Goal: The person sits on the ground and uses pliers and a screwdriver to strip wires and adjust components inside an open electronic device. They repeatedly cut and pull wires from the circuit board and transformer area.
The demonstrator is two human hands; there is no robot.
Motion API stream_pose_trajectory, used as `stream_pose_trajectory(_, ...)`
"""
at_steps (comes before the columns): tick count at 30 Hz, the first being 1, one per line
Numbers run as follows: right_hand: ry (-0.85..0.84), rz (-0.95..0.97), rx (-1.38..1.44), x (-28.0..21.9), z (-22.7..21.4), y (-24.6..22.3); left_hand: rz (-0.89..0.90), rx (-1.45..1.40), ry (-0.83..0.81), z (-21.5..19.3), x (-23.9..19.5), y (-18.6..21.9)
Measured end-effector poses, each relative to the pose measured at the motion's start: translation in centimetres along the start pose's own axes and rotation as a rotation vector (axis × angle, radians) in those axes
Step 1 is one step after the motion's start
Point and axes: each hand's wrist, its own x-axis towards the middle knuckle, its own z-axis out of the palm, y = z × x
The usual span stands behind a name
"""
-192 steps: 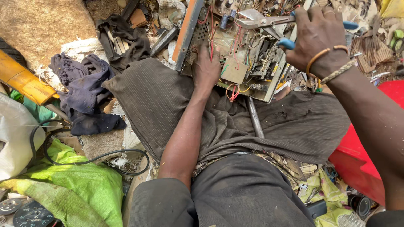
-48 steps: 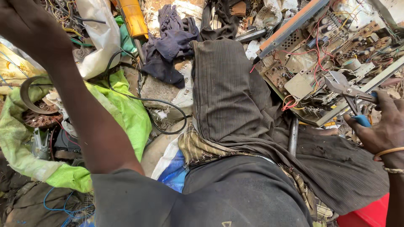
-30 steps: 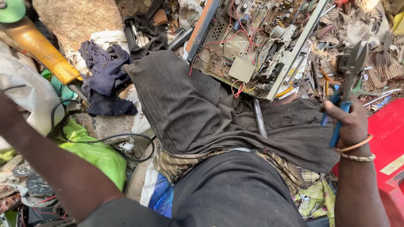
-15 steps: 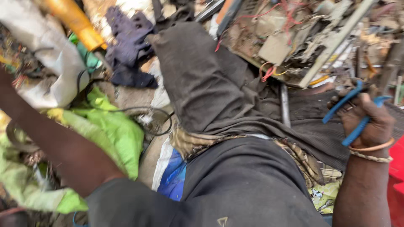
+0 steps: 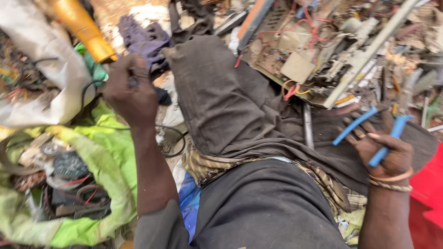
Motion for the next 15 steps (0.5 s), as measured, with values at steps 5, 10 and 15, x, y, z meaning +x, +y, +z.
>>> stream_pose_trajectory(5,0.18,-0.176,-0.388,1.8,1.5,1.6,0.4,-0.38,-0.415,13.9,-1.4,13.8)
stream_pose_trajectory(10,0.296,-0.305,-0.714,0.8,2.7,2.8,0.599,-0.158,-0.469,26.2,-2.6,16.5)
stream_pose_trajectory(15,0.276,-0.295,-0.683,-0.4,2.0,4.5,0.483,0.246,-0.893,29.9,-3.3,17.0)
